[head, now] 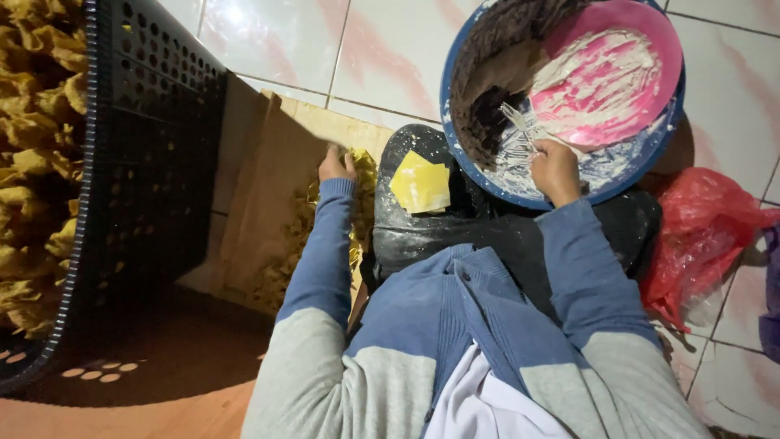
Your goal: Manually preparing dumplings by placing filling on square wrappers and folding them into shape.
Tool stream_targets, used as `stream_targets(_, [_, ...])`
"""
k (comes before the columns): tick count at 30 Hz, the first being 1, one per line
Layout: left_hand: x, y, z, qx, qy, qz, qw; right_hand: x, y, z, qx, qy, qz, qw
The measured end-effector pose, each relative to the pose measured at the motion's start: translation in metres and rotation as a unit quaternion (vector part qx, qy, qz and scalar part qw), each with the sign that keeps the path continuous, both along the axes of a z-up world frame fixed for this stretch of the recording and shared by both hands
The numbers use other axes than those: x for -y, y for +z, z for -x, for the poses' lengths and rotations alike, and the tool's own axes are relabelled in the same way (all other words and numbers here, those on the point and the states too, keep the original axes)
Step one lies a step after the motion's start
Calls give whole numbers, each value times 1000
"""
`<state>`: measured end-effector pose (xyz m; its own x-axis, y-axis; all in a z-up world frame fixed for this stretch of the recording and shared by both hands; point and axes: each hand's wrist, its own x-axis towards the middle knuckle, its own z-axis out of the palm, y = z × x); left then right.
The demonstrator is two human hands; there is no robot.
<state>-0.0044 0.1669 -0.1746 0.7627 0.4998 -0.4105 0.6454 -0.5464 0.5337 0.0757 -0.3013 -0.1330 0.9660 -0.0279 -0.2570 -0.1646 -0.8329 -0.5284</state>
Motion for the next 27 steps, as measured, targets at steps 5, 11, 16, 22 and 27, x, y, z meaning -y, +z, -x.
stream_targets(5, [54,28,23,437,-107,-99,887,2,19,-13,-14,-58,34,998])
stream_targets(11, [127,58,57,496,-322,-71,803,1,42,-26,-54,-83,111,989])
stream_targets(16, [137,63,55,512,-366,-116,769,12,38,-49,-65,-105,118,985])
stream_targets(22, [135,87,61,471,-350,-61,808,46,-41,-79,-70,-103,94,988])
stream_targets(27, [135,156,59,386,-153,244,876,48,-65,-90,-59,-82,65,993])
